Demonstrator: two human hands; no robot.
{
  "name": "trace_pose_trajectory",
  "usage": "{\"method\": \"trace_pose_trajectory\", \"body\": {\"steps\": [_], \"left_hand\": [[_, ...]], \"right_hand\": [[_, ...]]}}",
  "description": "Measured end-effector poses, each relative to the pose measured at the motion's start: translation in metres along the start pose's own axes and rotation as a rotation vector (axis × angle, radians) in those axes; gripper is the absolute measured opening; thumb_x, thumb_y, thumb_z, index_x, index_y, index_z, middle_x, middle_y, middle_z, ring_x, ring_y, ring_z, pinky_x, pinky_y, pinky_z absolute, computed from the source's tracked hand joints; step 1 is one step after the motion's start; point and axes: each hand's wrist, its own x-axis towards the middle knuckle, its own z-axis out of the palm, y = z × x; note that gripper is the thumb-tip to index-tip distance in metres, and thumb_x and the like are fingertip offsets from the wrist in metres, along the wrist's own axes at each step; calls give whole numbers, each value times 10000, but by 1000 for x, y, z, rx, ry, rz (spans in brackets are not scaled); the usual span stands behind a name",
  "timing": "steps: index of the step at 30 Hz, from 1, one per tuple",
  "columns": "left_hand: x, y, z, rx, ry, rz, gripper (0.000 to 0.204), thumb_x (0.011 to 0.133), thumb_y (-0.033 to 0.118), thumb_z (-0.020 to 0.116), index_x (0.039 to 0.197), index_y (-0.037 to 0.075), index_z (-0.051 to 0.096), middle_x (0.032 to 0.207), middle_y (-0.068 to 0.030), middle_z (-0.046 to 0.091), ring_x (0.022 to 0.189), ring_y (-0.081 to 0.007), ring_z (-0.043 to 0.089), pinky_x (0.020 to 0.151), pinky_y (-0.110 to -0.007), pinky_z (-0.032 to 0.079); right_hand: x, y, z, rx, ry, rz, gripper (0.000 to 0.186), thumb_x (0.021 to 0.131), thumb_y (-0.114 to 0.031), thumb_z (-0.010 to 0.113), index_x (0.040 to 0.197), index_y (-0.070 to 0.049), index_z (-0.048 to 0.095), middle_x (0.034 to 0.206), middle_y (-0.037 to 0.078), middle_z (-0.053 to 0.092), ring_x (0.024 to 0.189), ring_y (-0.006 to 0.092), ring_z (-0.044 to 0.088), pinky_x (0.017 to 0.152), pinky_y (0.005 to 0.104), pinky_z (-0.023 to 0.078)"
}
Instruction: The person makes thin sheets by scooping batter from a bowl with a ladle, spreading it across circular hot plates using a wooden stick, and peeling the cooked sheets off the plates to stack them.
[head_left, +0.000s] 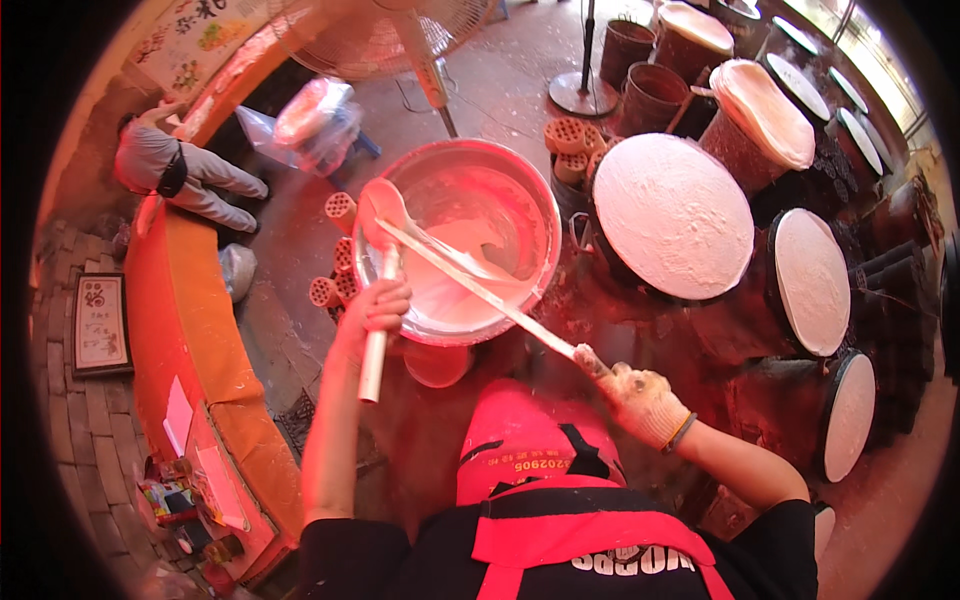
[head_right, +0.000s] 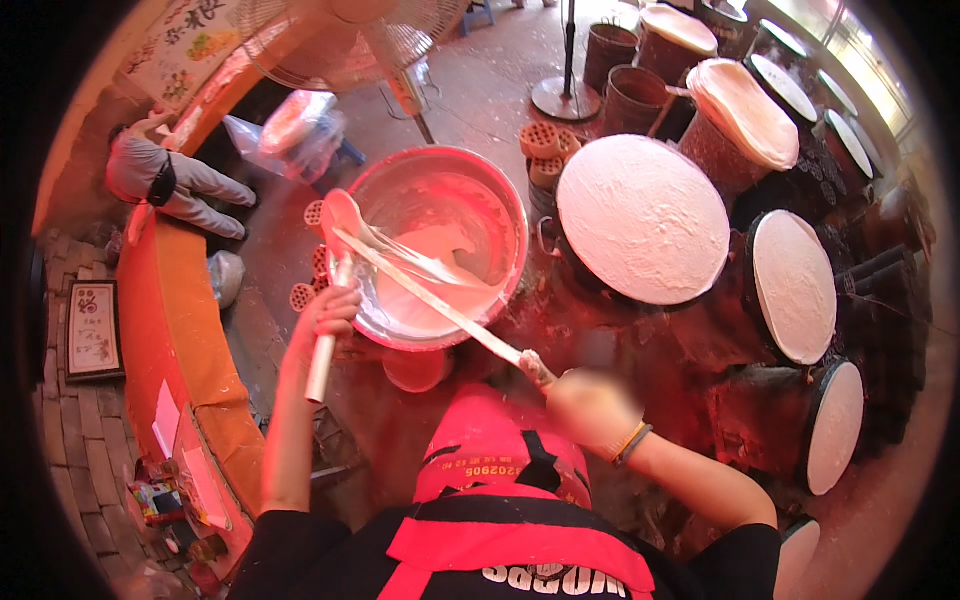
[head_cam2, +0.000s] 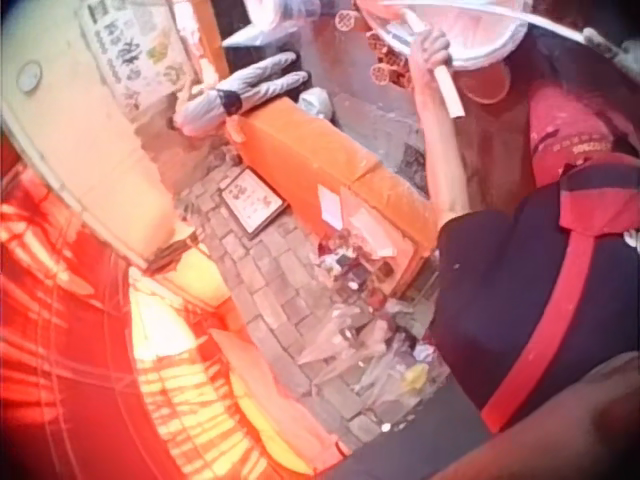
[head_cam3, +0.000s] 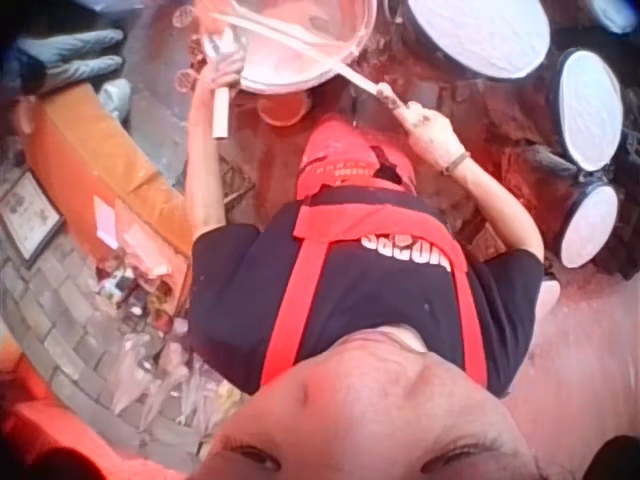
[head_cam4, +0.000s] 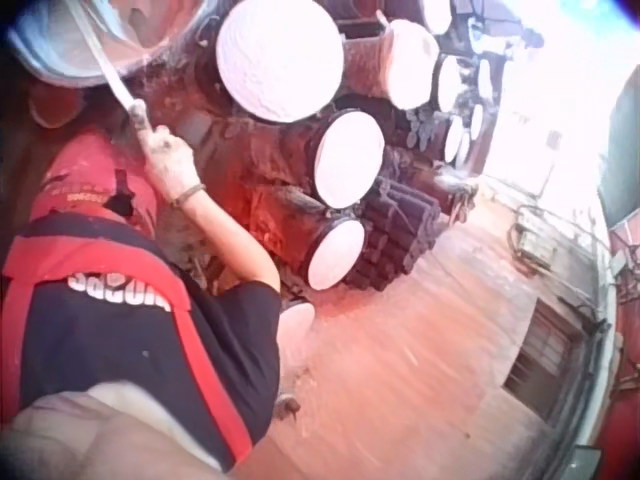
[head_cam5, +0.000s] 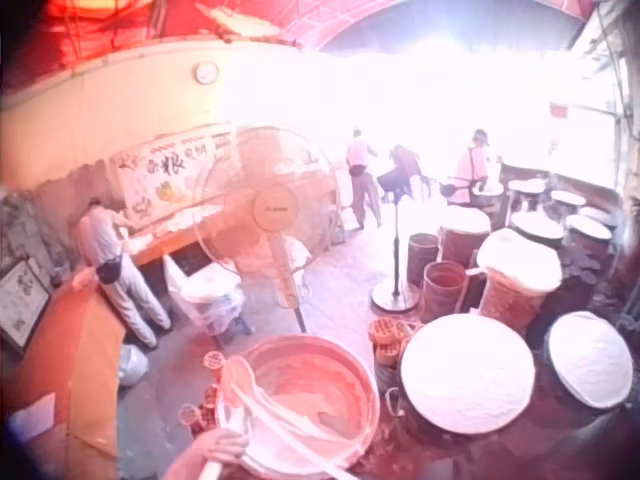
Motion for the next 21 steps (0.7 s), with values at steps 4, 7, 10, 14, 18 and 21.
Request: {"method": "trace_pose_trajectory", "body": {"steps": [4,7,10,14,18,21], "left_hand": [[-53,29,93,804,129,281,107,936,102,448,862,80,375,587,40,354,380,1,294,277,-139,222],[-66,58,124,1004,124,372,94,924,85,465,849,79,408,588,46,362,387,4,295,294,-143,217],[-37,87,121,1032,210,299,101,899,43,470,836,74,398,586,39,371,397,-9,327,313,-138,261],[22,137,96,367,250,-285,107,910,45,446,824,59,383,595,22,401,418,-28,367,330,-138,311],[60,95,102,470,240,-495,112,912,34,429,814,62,381,598,26,387,431,-26,364,327,-140,303],[65,38,126,690,229,-575,139,903,34,438,782,68,381,600,33,369,431,-25,351,323,-139,290]], "right_hand": [[8,4,-24,-138,312,22,757,767,-54,528,1449,-193,229,741,114,531,539,261,568,455,376,461],[22,-3,-43,-99,499,54,713,809,-105,522,1440,-275,238,788,110,513,548,250,570,467,385,483],[47,-18,-28,-170,560,178,737,793,-92,527,1439,-291,234,832,118,510,602,259,584,481,393,486],[54,-39,12,-197,490,292,739,778,-57,501,1433,-280,245,856,106,515,646,260,593,523,371,512],[-40,-37,62,-86,497,389,789,729,-38,530,1436,-230,238,862,114,522,646,273,589,514,383,504],[-131,-69,98,16,584,538,811,720,-23,556,1441,-154,207,889,134,548,679,304,592,542,404,501]]}}
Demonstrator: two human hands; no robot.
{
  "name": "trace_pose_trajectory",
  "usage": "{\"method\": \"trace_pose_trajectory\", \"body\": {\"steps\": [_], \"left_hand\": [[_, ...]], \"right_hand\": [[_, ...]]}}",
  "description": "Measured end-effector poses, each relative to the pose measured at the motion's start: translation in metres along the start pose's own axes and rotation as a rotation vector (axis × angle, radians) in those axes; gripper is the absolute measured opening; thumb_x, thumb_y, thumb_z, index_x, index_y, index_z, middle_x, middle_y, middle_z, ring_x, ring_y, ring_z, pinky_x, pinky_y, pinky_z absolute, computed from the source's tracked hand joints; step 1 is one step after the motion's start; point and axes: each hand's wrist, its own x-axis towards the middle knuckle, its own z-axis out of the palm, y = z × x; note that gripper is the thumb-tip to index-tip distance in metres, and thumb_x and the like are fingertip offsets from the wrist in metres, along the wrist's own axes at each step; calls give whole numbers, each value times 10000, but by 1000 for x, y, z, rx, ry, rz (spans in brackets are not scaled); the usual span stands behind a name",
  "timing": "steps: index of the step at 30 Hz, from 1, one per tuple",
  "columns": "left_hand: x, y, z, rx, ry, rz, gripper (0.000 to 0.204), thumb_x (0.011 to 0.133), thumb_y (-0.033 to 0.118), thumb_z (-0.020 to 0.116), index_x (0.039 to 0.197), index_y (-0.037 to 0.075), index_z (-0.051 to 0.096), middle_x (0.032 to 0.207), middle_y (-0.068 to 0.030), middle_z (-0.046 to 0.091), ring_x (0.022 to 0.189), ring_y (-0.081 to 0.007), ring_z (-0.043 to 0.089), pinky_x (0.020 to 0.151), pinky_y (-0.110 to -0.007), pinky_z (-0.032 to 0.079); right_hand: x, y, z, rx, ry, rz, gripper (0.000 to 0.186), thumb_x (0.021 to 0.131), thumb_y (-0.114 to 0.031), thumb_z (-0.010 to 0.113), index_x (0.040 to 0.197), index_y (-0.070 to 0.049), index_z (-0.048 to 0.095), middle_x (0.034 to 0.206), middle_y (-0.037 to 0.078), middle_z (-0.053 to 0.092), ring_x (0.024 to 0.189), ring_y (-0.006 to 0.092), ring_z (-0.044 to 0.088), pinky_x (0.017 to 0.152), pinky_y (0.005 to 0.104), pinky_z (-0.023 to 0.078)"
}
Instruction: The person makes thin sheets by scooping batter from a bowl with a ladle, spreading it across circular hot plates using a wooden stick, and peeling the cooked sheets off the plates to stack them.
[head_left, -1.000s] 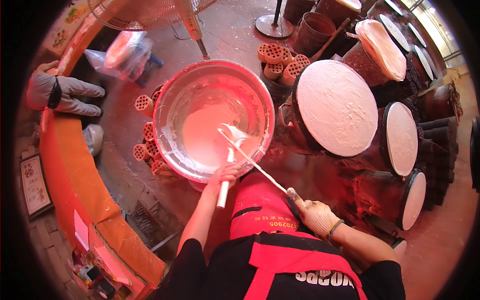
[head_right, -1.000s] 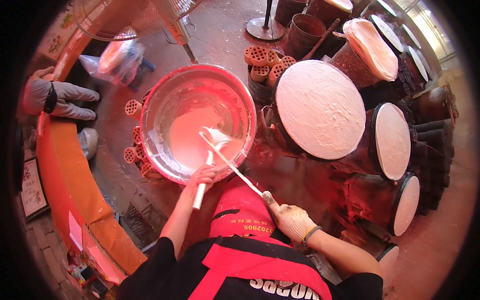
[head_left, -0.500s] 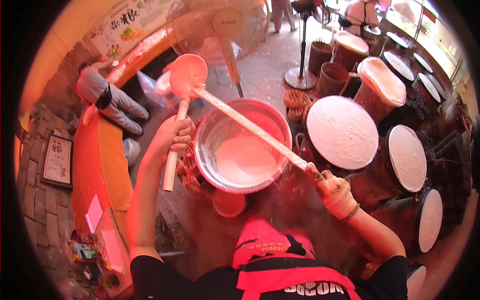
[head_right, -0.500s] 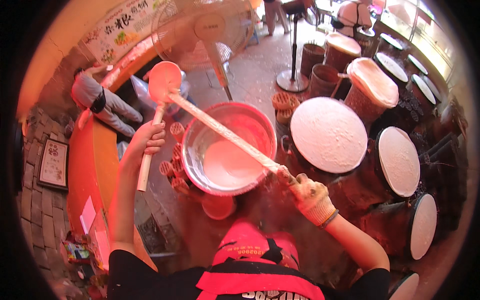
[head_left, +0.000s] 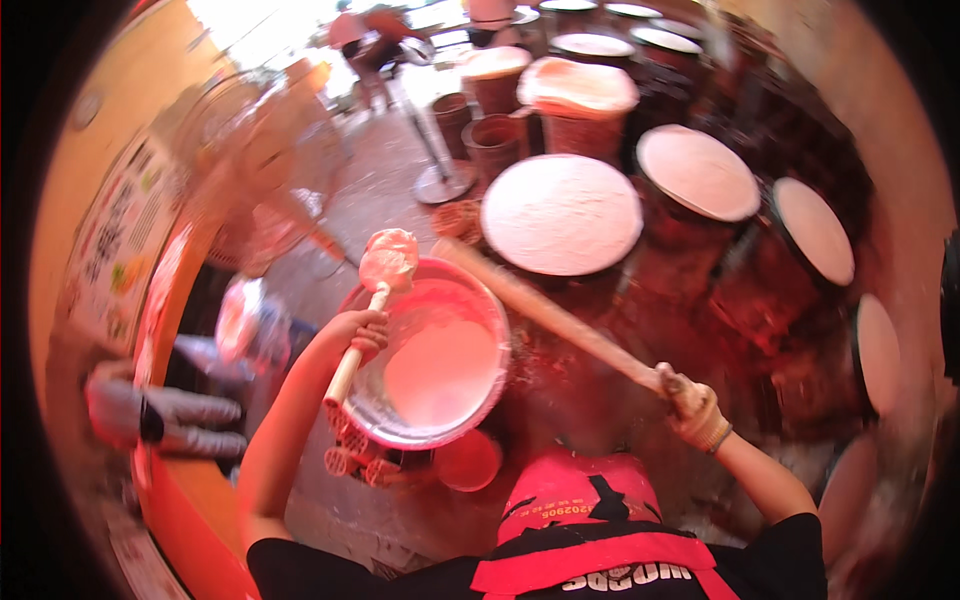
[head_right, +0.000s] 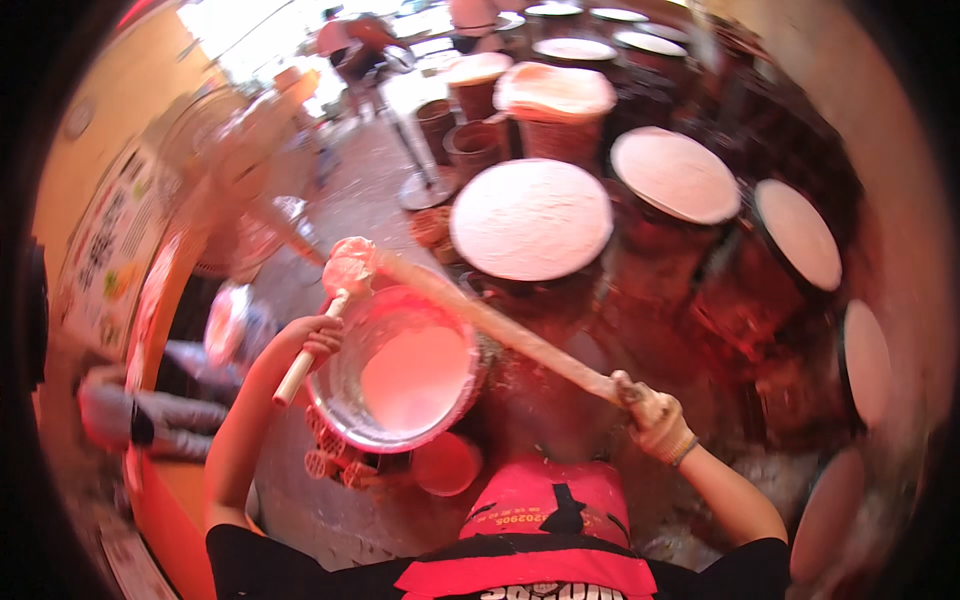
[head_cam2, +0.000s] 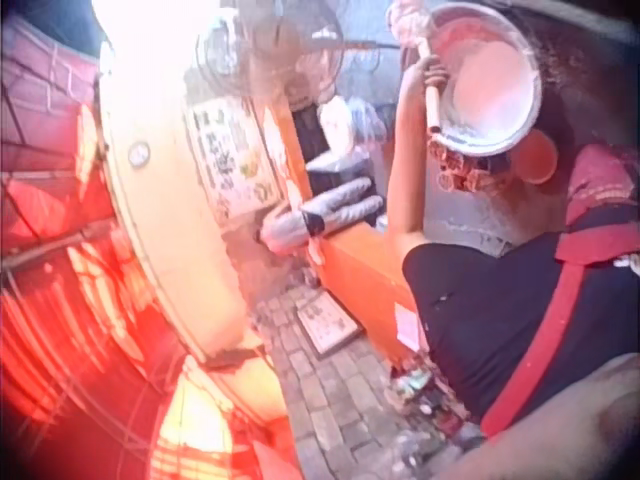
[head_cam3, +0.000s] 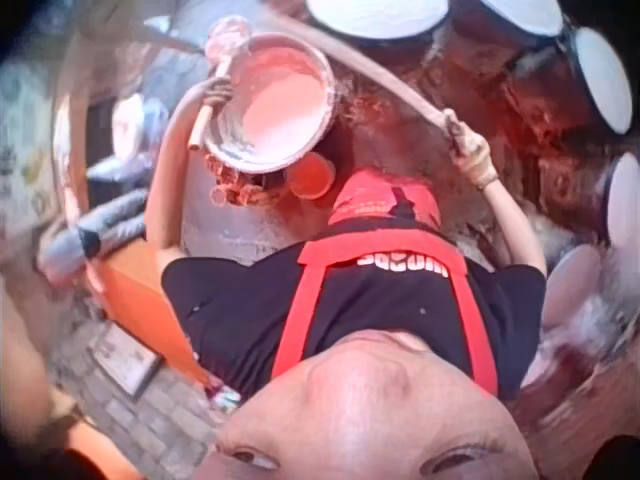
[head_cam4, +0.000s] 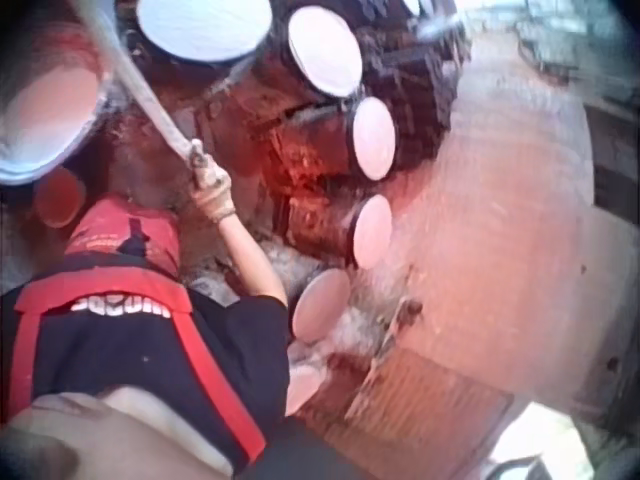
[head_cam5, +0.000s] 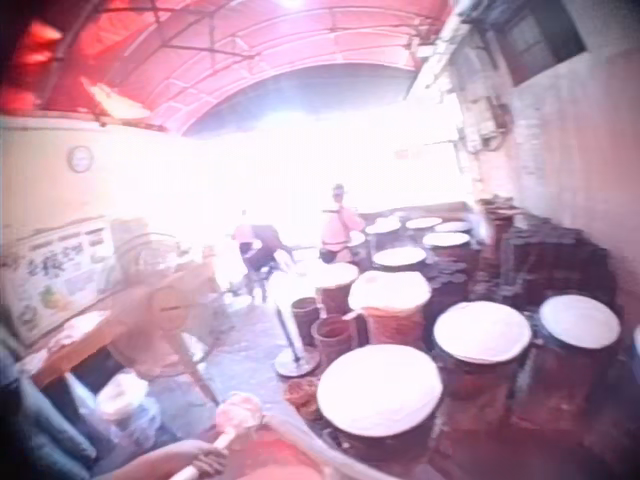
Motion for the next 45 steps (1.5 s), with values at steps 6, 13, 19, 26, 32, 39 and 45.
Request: {"method": "trace_pose_trajectory", "body": {"steps": [6,13,19,26,32,39,45], "left_hand": [[68,-89,162,827,-172,-261,31,868,33,482,886,18,462,606,29,374,437,-17,341,333,-142,255],[114,-327,374,1447,-408,-680,154,831,-1,492,976,-2,443,619,19,405,450,-30,369,350,-155,262],[80,-556,490,2043,-1130,-431,90,860,103,535,914,50,486,653,5,442,465,-75,384,387,-228,296],[75,-773,487,2109,-2070,647,235,787,103,610,959,23,471,723,-56,537,543,-141,521,448,-295,415],[96,-837,431,2185,-1842,109,260,706,89,639,910,9,499,747,-142,591,644,-247,610,572,-371,475],[143,-887,383,1707,-1558,-344,224,757,-1,567,918,31,415,624,-64,515,414,-133,470,343,-282,368],[129,-885,460,1196,-1547,-719,127,909,131,521,959,60,428,654,-26,493,428,-76,407,339,-218,316]], "right_hand": [[-195,-42,-5,-79,203,920,539,872,-94,505,1379,-61,323,1079,206,570,887,380,584,733,411,497],[-328,-148,22,773,1338,1668,313,937,-367,504,966,-64,577,610,-7,504,469,47,438,435,206,356],[-370,-213,-74,370,1407,1491,337,950,-290,489,1116,-5,564,719,59,591,603,123,569,550,269,465],[-420,-189,-151,-504,1154,1833,411,929,-101,493,1336,-147,458,982,82,637,725,164,615,627,257,480],[-420,-199,-110,863,2451,1538,410,936,-299,513,1341,-262,461,608,-65,385,466,57,380,427,219,344],[-388,-123,-30,107,2318,1891,446,937,-337,508,1359,-211,437,882,36,589,715,124,555,632,280,449],[-391,-48,-69,-205,2175,2159,487,935,-269,490,1369,-75,385,1300,138,518,1103,206,552,934,293,395]]}}
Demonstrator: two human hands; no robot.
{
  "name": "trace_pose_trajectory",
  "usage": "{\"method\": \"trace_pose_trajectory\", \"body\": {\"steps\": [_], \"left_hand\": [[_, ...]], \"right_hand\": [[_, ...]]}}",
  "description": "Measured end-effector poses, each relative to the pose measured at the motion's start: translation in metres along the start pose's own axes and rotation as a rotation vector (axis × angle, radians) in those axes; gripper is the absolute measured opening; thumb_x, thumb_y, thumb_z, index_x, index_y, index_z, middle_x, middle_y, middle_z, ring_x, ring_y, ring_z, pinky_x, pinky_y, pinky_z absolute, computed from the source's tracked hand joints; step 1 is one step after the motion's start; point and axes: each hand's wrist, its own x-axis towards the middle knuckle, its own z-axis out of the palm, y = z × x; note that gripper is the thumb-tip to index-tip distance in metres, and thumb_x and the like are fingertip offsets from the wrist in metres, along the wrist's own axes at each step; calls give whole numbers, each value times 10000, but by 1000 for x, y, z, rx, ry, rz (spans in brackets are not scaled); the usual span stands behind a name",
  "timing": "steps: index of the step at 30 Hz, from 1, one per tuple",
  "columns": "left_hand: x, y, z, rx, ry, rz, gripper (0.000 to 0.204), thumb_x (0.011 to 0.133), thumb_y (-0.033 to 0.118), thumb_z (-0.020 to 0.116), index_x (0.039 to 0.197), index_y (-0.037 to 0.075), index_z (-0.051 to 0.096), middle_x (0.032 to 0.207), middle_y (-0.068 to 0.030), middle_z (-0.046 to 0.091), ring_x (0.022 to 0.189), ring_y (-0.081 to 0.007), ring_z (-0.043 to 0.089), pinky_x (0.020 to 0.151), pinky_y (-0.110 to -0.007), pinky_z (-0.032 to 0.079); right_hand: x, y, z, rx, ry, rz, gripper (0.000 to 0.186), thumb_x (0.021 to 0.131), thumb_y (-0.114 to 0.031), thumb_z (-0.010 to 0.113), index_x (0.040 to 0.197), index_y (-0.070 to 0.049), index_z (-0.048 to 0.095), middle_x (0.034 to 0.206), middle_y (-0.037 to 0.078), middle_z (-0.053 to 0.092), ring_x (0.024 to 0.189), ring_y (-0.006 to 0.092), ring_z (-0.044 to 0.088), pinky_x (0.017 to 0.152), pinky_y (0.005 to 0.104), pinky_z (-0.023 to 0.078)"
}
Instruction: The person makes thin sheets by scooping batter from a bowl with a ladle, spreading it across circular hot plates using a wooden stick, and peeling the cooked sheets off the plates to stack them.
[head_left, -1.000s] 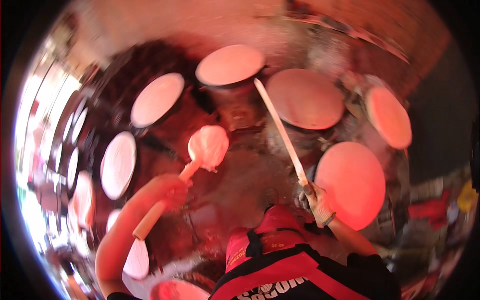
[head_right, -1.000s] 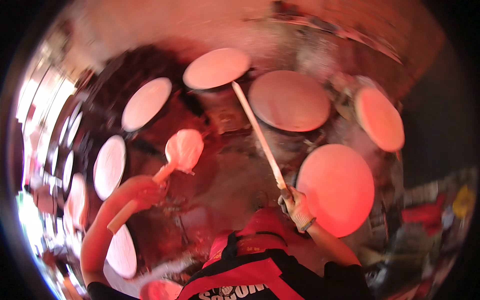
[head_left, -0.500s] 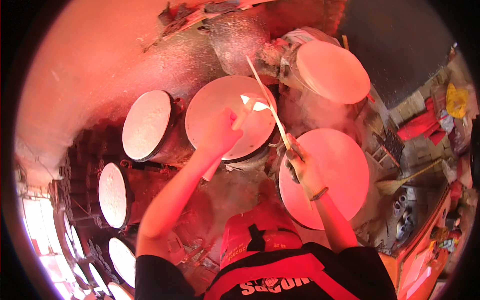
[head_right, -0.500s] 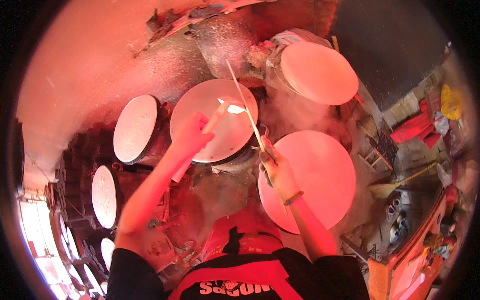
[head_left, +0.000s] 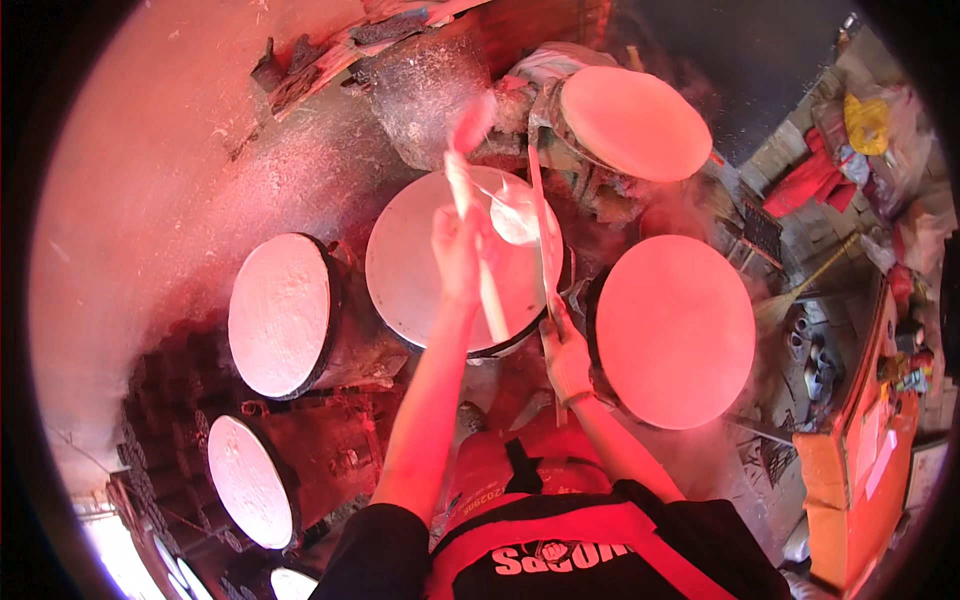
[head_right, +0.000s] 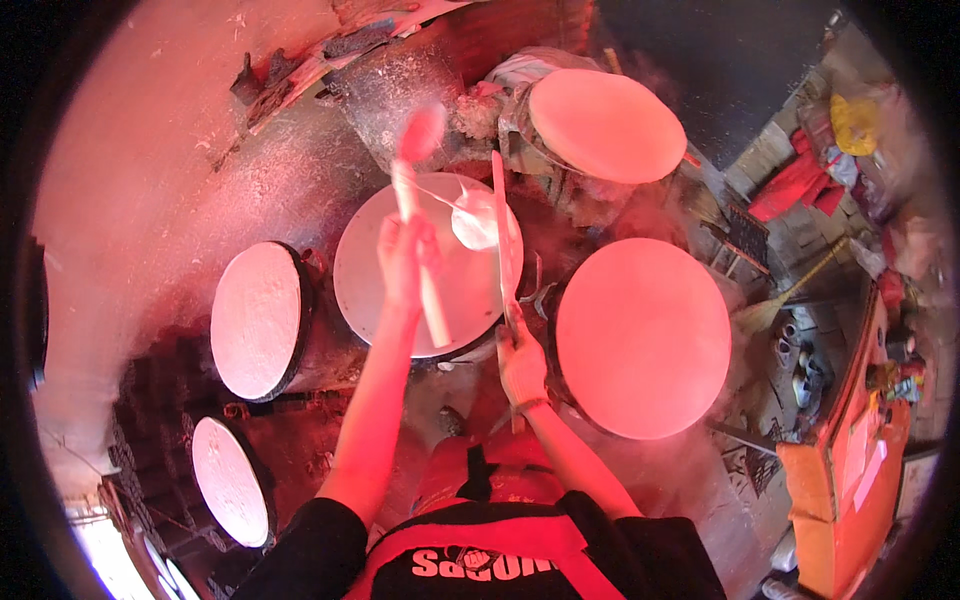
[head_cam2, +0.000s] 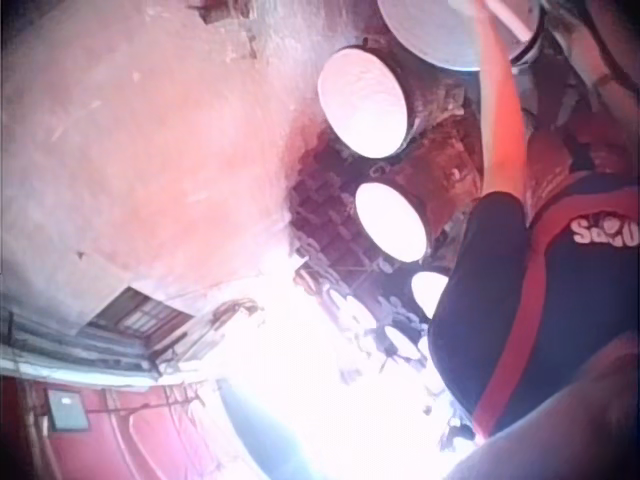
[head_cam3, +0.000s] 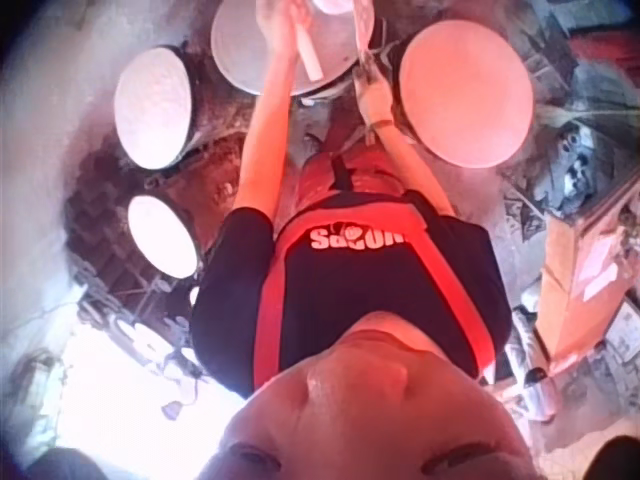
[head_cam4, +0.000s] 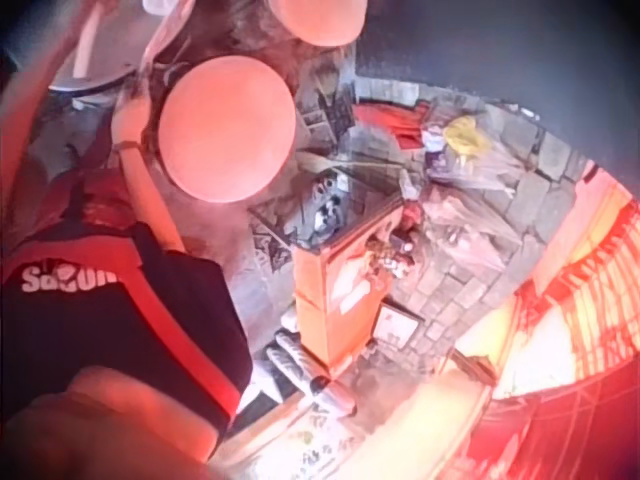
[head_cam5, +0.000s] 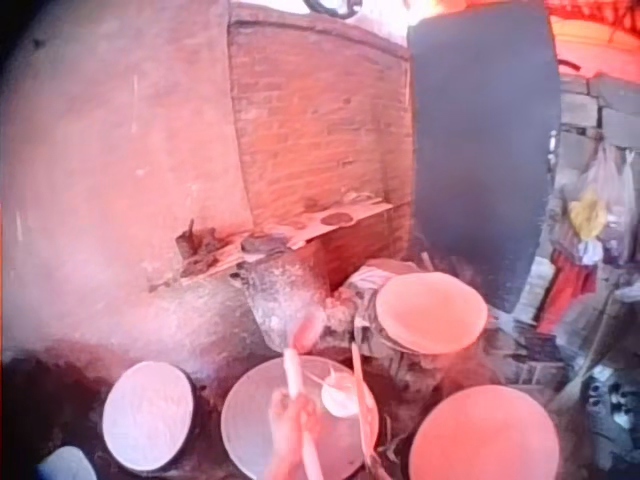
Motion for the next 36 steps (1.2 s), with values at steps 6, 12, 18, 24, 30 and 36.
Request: {"method": "trace_pose_trajectory", "body": {"steps": [6,12,18,24,30,36], "left_hand": [[-8,132,-16,-115,-198,-130,194,953,243,470,978,52,494,733,4,501,584,-69,439,499,-215,377],[-76,135,-154,119,-31,-489,101,912,161,514,853,98,461,655,51,415,464,-29,347,354,-164,246],[-166,115,-210,112,219,-538,112,850,69,536,807,100,438,656,39,401,473,-26,335,364,-168,222],[-196,109,-233,87,306,-524,101,880,104,559,914,89,465,689,23,429,468,-16,333,363,-153,221],[-212,111,-249,115,361,-532,137,892,156,576,861,92,459,627,26,428,429,-25,326,363,-175,235],[-221,109,-242,100,414,-581,159,887,165,581,804,79,475,612,22,435,426,-35,347,370,-204,278]], "right_hand": [[7,-24,28,509,-59,268,475,902,-317,564,1353,-235,438,582,-75,418,400,35,330,371,207,279],[-41,-25,36,641,164,474,404,898,-284,583,1294,-246,510,545,-76,413,401,40,344,372,201,264],[-1,-43,96,592,86,274,442,883,-304,600,1291,-159,509,552,-79,404,416,39,353,380,203,260],[7,-82,107,442,-138,337,446,881,-305,590,1296,-169,500,550,-61,409,399,58,357,362,227,268],[-9,-29,59,482,45,383,446,876,-350,607,1292,-240,489,536,-56,408,376,66,350,349,239,264],[24,-56,82,420,-140,339,428,894,-354,575,1297,-246,484,529,-58,398,363,69,330,343,239,260]]}}
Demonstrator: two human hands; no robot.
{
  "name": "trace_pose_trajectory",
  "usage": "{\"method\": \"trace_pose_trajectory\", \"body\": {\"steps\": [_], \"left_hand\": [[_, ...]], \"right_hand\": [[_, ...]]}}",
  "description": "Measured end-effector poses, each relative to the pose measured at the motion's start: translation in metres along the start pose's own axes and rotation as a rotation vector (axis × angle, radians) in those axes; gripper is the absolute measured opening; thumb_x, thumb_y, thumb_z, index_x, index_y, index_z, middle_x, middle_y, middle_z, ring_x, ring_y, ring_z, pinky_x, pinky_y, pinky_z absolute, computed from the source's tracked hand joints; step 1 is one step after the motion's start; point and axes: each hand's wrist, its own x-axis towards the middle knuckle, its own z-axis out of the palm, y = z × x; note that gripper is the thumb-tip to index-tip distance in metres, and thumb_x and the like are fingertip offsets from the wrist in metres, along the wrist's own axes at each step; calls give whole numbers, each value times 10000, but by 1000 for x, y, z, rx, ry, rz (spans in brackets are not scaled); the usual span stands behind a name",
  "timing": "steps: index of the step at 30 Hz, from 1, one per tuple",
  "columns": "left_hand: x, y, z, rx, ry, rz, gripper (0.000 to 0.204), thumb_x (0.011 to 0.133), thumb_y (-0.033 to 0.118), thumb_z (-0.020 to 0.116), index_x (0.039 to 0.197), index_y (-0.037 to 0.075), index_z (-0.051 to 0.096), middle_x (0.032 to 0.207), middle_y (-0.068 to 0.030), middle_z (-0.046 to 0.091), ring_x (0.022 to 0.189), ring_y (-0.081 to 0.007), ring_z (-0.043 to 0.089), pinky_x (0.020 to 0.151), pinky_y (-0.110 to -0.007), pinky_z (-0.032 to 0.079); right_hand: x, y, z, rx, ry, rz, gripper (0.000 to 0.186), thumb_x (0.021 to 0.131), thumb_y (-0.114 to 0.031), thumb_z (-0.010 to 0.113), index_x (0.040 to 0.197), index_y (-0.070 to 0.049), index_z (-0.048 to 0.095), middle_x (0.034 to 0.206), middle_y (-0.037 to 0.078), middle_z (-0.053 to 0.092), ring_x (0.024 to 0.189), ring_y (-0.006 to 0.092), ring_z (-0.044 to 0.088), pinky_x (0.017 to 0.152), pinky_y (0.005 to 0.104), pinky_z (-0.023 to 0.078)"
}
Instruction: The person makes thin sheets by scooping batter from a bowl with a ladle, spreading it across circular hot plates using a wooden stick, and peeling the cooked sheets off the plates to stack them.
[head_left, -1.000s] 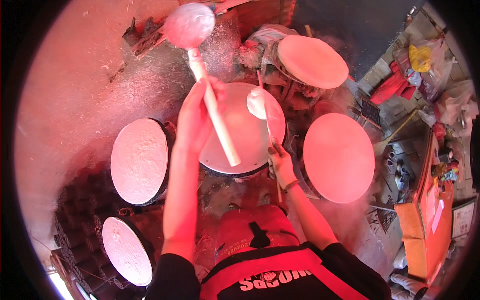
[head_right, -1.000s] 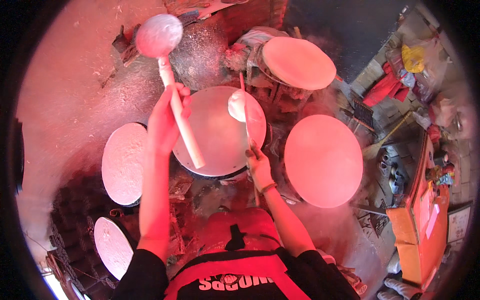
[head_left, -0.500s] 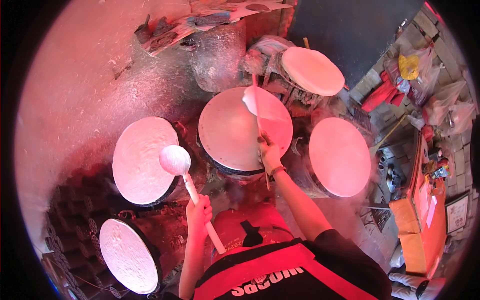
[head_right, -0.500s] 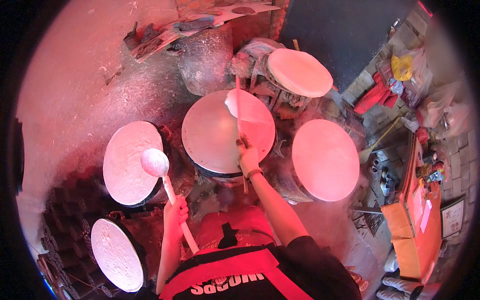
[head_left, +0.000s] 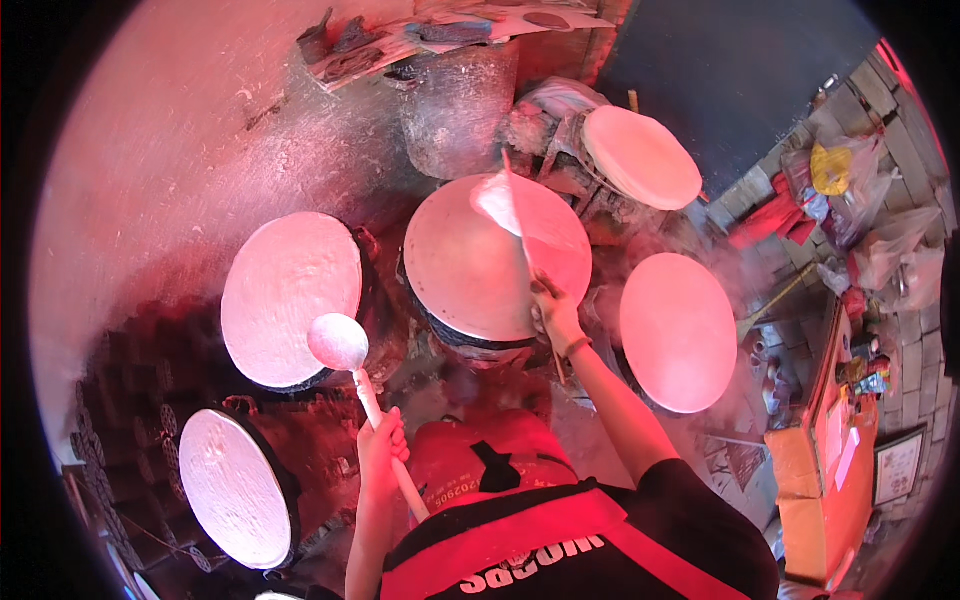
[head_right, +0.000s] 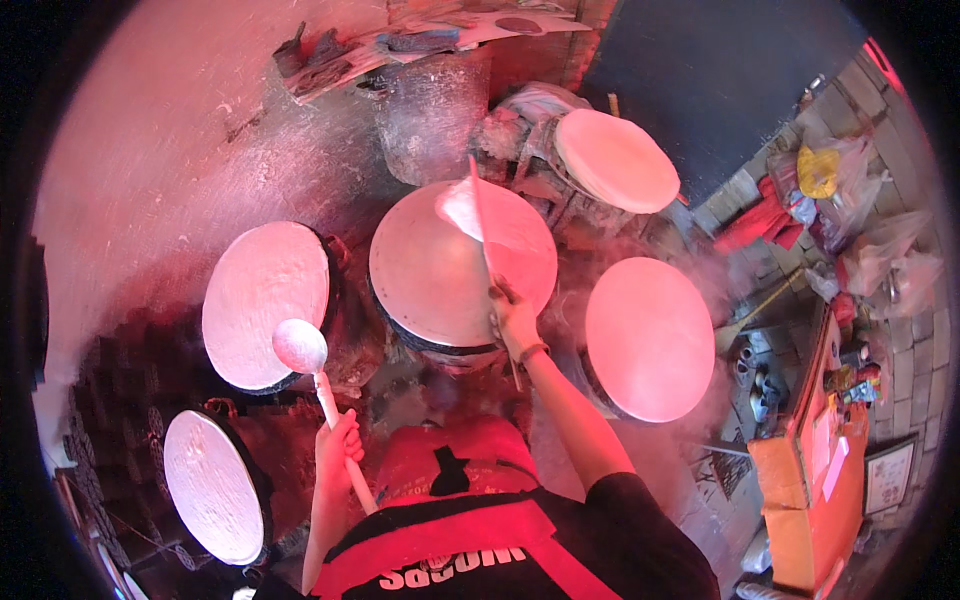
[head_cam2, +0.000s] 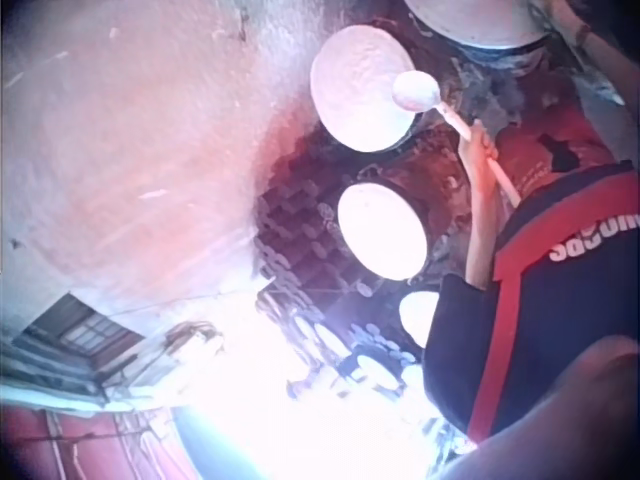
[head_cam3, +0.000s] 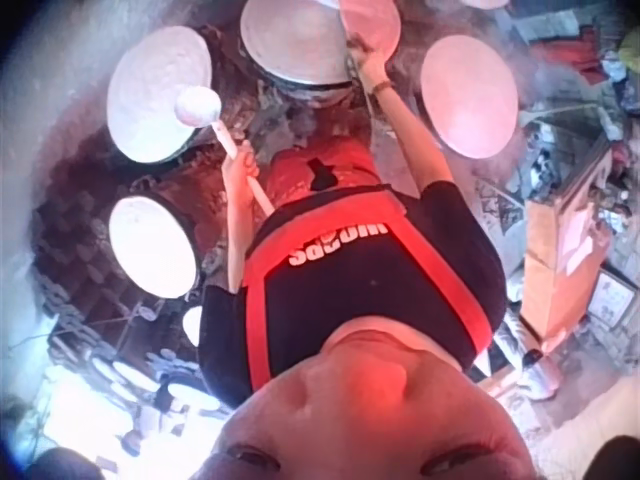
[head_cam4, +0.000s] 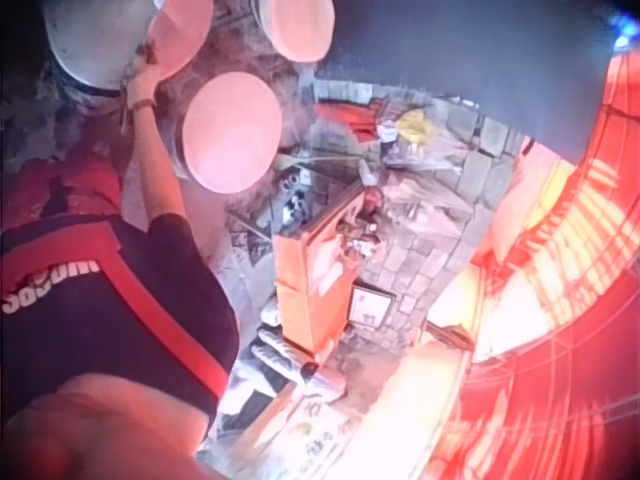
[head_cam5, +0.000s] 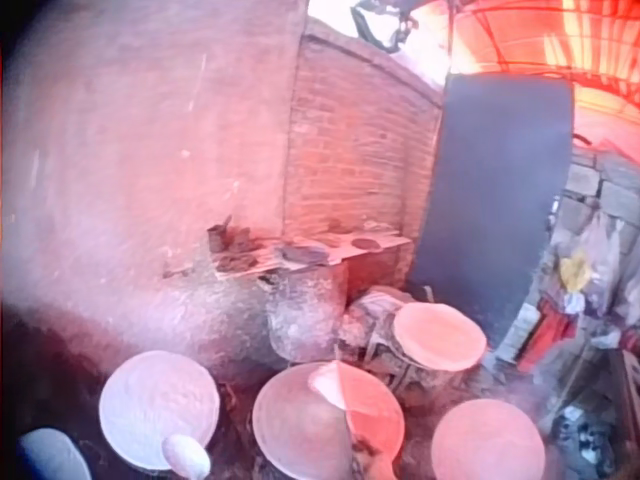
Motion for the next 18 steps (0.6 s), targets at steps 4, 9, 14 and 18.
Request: {"method": "trace_pose_trajectory", "body": {"steps": [4,9,14,18], "left_hand": [[7,-26,-6,-28,86,84,133,869,146,598,805,71,509,633,19,466,479,-54,411,429,-220,358],[0,-54,3,-24,237,161,99,851,124,612,908,52,574,716,18,520,616,-67,495,548,-214,429],[-16,-69,37,-53,335,196,162,844,91,600,999,46,607,855,20,554,763,-49,504,699,-186,412],[-24,-82,57,-77,323,177,220,839,72,595,1057,42,607,890,41,527,793,-42,468,707,-182,377]], "right_hand": [[-17,-19,3,-154,-178,89,378,908,-288,551,1262,-157,524,536,-82,356,385,55,326,357,230,253],[-27,-18,-68,-231,-333,113,374,904,-337,555,1244,-181,540,530,-72,362,369,59,317,343,236,247],[26,-35,-78,-109,-59,77,390,901,-351,569,1261,-206,538,529,-74,356,368,57,303,341,233,242],[39,-48,-50,-299,-391,168,375,917,-317,547,1284,-246,517,519,-78,340,364,56,290,334,244,229]]}}
